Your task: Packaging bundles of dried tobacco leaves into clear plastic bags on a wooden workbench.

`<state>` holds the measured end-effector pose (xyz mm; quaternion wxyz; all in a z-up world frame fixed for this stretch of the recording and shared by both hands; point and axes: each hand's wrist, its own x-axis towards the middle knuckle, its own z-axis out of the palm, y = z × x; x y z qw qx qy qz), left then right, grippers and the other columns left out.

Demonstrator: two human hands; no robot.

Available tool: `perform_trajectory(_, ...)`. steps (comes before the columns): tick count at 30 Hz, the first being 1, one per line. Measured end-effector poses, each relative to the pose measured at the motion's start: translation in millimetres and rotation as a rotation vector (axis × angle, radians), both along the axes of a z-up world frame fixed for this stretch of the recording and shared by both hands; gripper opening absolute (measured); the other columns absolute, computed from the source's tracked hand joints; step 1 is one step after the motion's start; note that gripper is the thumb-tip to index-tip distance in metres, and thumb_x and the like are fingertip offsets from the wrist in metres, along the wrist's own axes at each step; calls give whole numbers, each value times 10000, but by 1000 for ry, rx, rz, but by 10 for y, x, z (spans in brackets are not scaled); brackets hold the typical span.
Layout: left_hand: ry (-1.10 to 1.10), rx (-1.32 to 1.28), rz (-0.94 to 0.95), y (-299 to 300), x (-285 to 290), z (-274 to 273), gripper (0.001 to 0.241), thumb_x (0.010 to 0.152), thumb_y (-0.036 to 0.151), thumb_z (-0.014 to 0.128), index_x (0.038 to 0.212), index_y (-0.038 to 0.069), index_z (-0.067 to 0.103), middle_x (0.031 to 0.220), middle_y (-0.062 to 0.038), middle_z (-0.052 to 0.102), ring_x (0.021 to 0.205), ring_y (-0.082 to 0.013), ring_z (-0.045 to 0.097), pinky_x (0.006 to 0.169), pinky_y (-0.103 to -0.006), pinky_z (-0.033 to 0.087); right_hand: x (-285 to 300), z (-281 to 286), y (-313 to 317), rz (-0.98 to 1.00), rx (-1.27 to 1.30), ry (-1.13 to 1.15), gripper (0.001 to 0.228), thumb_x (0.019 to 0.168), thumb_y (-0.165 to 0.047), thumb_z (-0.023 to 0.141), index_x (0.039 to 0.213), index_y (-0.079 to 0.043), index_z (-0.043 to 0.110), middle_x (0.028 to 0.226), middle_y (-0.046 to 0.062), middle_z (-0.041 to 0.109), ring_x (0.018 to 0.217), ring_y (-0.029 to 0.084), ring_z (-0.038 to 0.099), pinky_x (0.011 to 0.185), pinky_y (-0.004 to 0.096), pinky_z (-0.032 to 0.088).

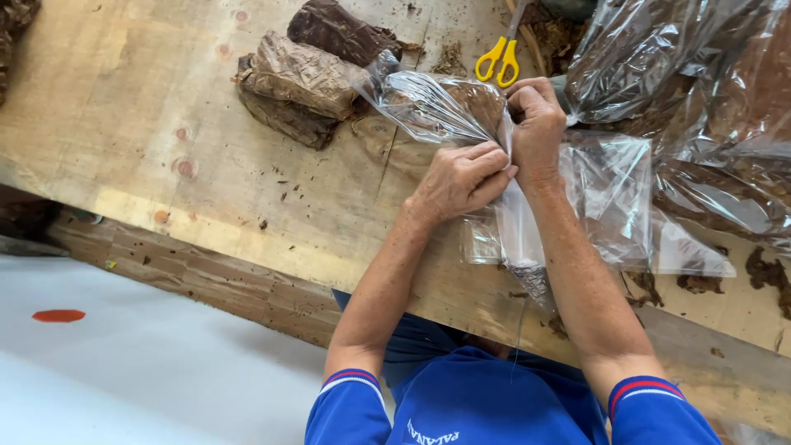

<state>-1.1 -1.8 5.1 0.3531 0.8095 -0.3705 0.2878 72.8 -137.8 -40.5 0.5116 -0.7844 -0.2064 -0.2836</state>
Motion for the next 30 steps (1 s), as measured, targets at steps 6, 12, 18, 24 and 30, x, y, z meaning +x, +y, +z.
perform_trajectory(6,146,-189,-159,-31,-40,14,260,1016,79,573,802,43,430,713,-47,401,606,-202,361,534,-346,351,3,-56,-8,76,-52,54,245,877,137,694,771,-29,549,863,73,516,731,163,461,629,301,398)
perform_trajectory(12,84,-442,-76,92,-22,-22,186,1034,192,625,893,72,601,706,-22,577,542,-136,517,453,-308,444,10,296,-223,337,18,503,247,864,160,763,881,-37,616,1170,107,630,1055,194,629,840,215,623)
perform_trajectory(18,-98,-648,-16,435,-100,97,184,945,109,743,866,107,577,653,-9,569,549,-120,552,517,-273,521,-365,886,-280,369,182,328,357,955,151,870,845,-45,592,886,75,661,730,86,542,626,206,467)
perform_trajectory(24,221,-395,-99,530,-213,256,1366,547,766,806,1680,379,150,1742,-48,286,1618,-267,400,1312,-563,457,-659,1256,-229,565,700,474,191,977,28,773,877,-85,654,823,21,679,683,105,681,683,227,636)
perform_trajectory(30,343,-282,-401,182,-306,-92,1723,513,512,1075,1688,153,-134,1799,-67,-32,1714,-285,110,1489,-559,180,-761,1403,-220,577,1059,647,178,949,-38,748,806,-105,665,735,6,689,622,100,655,604,239,565)
